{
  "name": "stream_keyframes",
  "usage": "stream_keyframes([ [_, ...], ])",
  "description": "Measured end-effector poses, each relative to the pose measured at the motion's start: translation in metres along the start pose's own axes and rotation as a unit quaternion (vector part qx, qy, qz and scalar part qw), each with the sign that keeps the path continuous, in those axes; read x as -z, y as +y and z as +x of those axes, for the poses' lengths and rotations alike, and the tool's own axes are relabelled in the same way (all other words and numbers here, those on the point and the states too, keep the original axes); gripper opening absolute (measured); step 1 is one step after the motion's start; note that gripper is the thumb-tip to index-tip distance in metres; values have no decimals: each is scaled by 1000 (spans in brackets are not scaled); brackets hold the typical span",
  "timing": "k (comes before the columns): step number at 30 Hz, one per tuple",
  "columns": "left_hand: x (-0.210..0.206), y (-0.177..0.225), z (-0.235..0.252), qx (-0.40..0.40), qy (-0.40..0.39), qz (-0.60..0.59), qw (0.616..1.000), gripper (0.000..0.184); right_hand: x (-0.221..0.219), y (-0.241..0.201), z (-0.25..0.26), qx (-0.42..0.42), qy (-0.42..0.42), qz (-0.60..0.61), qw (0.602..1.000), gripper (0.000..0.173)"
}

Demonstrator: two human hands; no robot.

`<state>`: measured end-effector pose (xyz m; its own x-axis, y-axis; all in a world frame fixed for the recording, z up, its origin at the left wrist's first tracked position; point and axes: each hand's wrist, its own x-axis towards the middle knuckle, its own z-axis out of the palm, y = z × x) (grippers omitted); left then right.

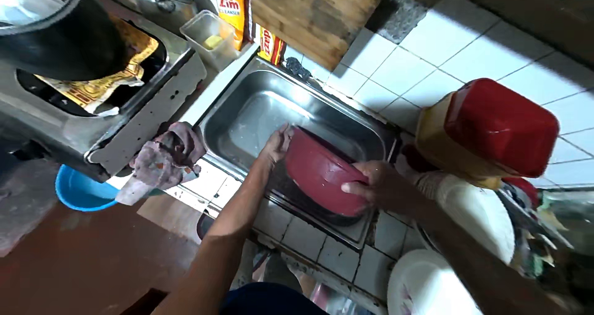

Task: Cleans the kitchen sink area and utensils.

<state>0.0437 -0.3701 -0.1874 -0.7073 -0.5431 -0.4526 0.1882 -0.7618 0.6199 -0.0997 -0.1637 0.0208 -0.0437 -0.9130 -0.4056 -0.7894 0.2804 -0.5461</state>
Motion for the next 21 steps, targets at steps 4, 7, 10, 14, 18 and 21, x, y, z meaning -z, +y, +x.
stream_keyframes([
  [4, -63, -19, -73, -246, 132, 268, 922, 57, -51, -5, 34, -75, 114, 50, 989, 24],
  [7, -89, -83, -88, -448, 194, 417, 767, 64, -70, -16, 52, -100, 182, 78, 975, 13],
  [10, -88, -86, -86, -441, 250, 400, 763, 63, -83, -30, 53, -98, 210, 78, 970, 14],
  [14, -52, -27, -82, -132, 162, 102, 973, 51, -89, -48, 33, -98, 214, 56, 970, 24],
  [18, -23, -73, -91, -98, 97, -8, 990, 52, -98, -51, 17, -37, 247, 70, 966, 24],
  [21, -14, -93, -169, -169, 5, 278, 945, 48, -102, -48, 6, 8, 303, 148, 941, 22],
])
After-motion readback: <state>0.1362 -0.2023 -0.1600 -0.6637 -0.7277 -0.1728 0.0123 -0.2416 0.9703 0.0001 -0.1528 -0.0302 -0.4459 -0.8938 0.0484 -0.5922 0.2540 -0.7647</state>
